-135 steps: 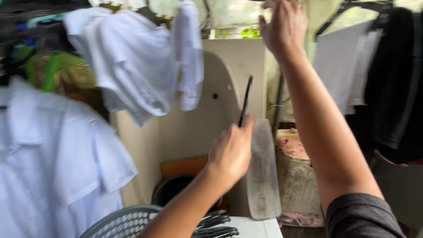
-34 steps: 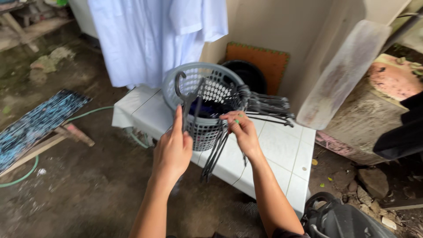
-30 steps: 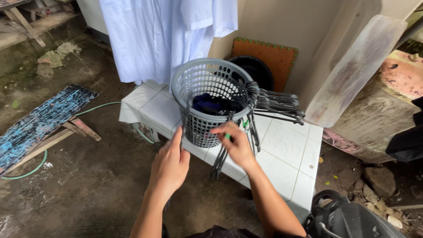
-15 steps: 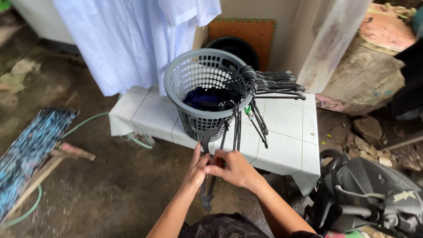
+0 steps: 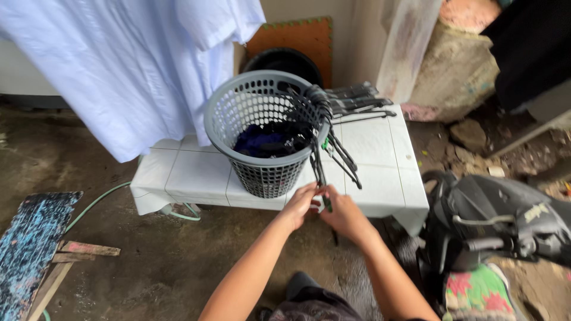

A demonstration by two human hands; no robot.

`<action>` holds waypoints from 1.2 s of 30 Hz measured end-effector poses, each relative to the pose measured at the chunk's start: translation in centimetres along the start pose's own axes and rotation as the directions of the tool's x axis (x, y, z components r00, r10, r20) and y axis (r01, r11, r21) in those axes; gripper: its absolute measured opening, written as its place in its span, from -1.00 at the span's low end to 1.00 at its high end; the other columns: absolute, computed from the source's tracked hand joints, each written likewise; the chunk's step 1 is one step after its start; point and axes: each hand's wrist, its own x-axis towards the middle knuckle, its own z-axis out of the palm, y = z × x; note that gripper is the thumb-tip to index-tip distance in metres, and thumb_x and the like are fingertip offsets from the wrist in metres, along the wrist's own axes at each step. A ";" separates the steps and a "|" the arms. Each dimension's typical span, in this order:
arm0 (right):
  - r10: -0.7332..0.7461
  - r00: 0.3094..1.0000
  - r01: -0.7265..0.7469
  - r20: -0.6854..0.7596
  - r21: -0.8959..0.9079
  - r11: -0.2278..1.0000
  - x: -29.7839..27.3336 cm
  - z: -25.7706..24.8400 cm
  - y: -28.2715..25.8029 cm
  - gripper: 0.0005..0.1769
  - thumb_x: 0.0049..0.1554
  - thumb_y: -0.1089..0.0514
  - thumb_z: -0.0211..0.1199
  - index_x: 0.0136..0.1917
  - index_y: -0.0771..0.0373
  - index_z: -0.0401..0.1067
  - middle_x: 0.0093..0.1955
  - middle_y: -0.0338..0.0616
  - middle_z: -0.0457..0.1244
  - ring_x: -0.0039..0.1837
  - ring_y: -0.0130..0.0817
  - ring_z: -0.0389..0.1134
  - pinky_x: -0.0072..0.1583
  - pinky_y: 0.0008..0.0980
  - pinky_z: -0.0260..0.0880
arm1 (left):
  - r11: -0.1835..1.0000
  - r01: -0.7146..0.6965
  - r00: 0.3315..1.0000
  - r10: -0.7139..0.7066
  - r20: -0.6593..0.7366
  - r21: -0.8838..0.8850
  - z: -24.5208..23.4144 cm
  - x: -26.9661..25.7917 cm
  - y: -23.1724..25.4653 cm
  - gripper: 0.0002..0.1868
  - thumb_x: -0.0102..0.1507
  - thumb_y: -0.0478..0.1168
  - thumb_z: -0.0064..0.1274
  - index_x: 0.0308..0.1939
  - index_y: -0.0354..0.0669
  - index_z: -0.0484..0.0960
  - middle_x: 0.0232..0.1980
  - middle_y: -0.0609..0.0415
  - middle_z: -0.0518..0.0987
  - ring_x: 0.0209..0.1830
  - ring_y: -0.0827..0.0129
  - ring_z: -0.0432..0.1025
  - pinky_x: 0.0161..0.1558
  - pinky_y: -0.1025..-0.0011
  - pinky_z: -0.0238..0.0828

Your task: The person hangs shirts and tank tops on a rack. They take items from a basket, place them on hangers, and then hang the hangers onto the outdoor rack.

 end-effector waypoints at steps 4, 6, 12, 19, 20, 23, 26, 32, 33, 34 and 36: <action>0.032 0.993 -0.061 -0.112 -0.261 0.963 1.3 -1.5 1.1 -0.16 -0.04 0.31 0.22 0.51 0.27 0.14 -0.20 0.29 0.37 -0.05 0.18 0.42 0.02 0.04 0.41 | 0.752 -0.325 0.921 0.390 0.011 0.573 0.8 0.5 2.3 -0.75 0.41 -0.18 -0.07 0.06 -0.11 0.67 -0.08 0.22 0.64 -0.19 0.43 0.46 -0.17 0.43 0.41; 0.043 0.976 -0.108 -0.216 -0.300 0.948 1.5 -2.4 1.3 -0.44 0.04 0.24 0.18 0.34 0.17 0.41 -0.12 0.18 0.41 -0.03 0.15 0.44 0.05 0.05 0.42 | 0.451 -0.521 0.733 0.672 0.109 0.725 1.0 -0.3 4.5 -0.75 0.36 -0.28 -0.06 0.03 -0.11 0.69 -0.07 0.17 0.66 -0.15 0.39 0.56 -0.13 0.42 0.47; 0.162 0.978 -0.200 -0.135 -0.357 0.912 5.1 -2.0 3.3 -0.48 0.10 0.23 0.11 0.34 0.12 0.44 -0.10 0.18 0.41 -0.02 0.13 0.46 0.08 0.00 0.46 | 0.095 -0.423 0.502 0.852 0.146 0.901 1.4 -1.8 11.9 -0.74 0.21 -0.40 0.07 -0.05 -0.11 0.71 -0.05 0.00 0.60 -0.03 0.05 0.42 0.03 0.17 0.40; 0.330 0.926 -0.372 -0.182 -0.290 0.882 9.4 -3.2 9.1 -0.34 0.13 0.29 0.05 0.45 -0.17 0.37 -0.08 0.13 0.41 -0.07 0.08 0.47 0.02 0.03 0.48 | 0.043 -0.404 0.660 0.706 0.259 0.914 0.2 4.2 12.4 -0.46 0.25 -0.24 0.08 0.34 -0.14 0.46 0.29 -0.12 0.48 0.26 -0.04 0.37 0.21 0.10 0.37; 0.320 0.927 -0.365 -0.197 -0.275 0.890 9.8 -3.4 9.6 -0.38 0.12 0.23 0.12 0.43 -0.18 0.39 -0.10 0.10 0.42 -0.08 0.04 0.48 0.01 -0.01 0.49 | 0.076 -0.367 0.737 0.631 0.240 0.927 0.3 4.9 12.2 -0.41 0.27 -0.21 0.05 0.41 -0.10 0.39 0.36 -0.10 0.46 0.29 0.00 0.37 0.23 0.12 0.38; 0.286 0.927 -0.347 -0.243 -0.264 0.900 10.8 -3.9 10.2 -0.46 0.08 0.09 0.30 0.34 -0.17 0.47 -0.10 0.01 0.43 -0.05 0.00 0.47 0.02 -0.05 0.48 | 0.034 -0.331 0.785 0.565 0.255 0.943 1.3 6.5 12.1 -0.33 0.29 -0.18 0.02 0.50 -0.06 0.27 0.45 -0.11 0.37 0.35 0.02 0.33 0.22 0.10 0.35; 0.217 0.934 -0.301 -0.284 -0.300 0.905 11.4 -4.2 9.4 -0.51 0.00 -0.02 0.44 0.23 -0.08 0.55 -0.05 -0.04 0.38 0.03 -0.03 0.43 0.05 -0.08 0.44 | 0.063 -0.277 0.848 0.485 0.213 0.959 2.0 7.6 11.9 -0.30 0.31 -0.14 0.00 0.54 0.03 0.19 0.49 -0.07 0.30 0.38 0.00 0.28 0.20 0.09 0.34; 0.088 0.923 -0.208 -0.375 -0.293 0.933 12.5 -5.9 3.3 -0.50 -0.04 0.00 0.47 0.20 -0.01 0.56 0.01 -0.06 0.29 0.12 -0.05 0.35 0.09 -0.11 0.39 | 0.195 -0.419 0.804 0.534 0.262 0.887 0.9 8.5 13.5 -0.35 0.30 -0.16 0.04 0.48 -0.04 0.29 0.45 -0.10 0.34 0.37 -0.04 0.29 0.28 0.13 0.30; 0.044 0.909 -0.179 -0.414 -0.294 0.939 12.8 -6.1 2.1 -0.54 0.00 0.02 0.43 0.20 0.01 0.56 0.01 -0.05 0.29 0.11 -0.04 0.34 0.09 -0.12 0.39 | 0.194 -0.419 0.804 0.533 0.263 0.887 0.3 8.3 14.2 -0.35 0.30 -0.16 0.04 0.48 -0.04 0.29 0.45 -0.10 0.34 0.37 -0.04 0.29 0.28 0.13 0.30; 0.044 0.909 -0.179 -0.415 -0.293 0.939 13.4 -6.2 0.9 -0.54 0.00 0.02 0.43 0.20 0.01 0.56 0.01 -0.05 0.29 0.11 -0.04 0.34 0.09 -0.12 0.39 | 0.199 -0.439 0.772 0.583 0.255 0.876 -0.7 7.9 15.1 -0.42 0.28 -0.17 0.05 0.40 -0.05 0.40 0.40 -0.10 0.40 0.34 -0.04 0.34 0.27 0.14 0.33; -0.136 0.875 0.008 -0.464 -0.265 0.964 15.5 -5.7 -1.0 -0.55 0.10 0.17 0.30 0.28 0.13 0.55 -0.05 0.03 0.27 0.05 0.03 0.34 0.10 -0.09 0.37 | 0.205 -0.461 0.736 0.632 0.243 0.864 -3.0 7.1 17.1 -0.49 0.26 -0.18 0.06 0.33 -0.06 0.50 0.35 -0.09 0.46 0.30 -0.03 0.38 0.26 0.16 0.36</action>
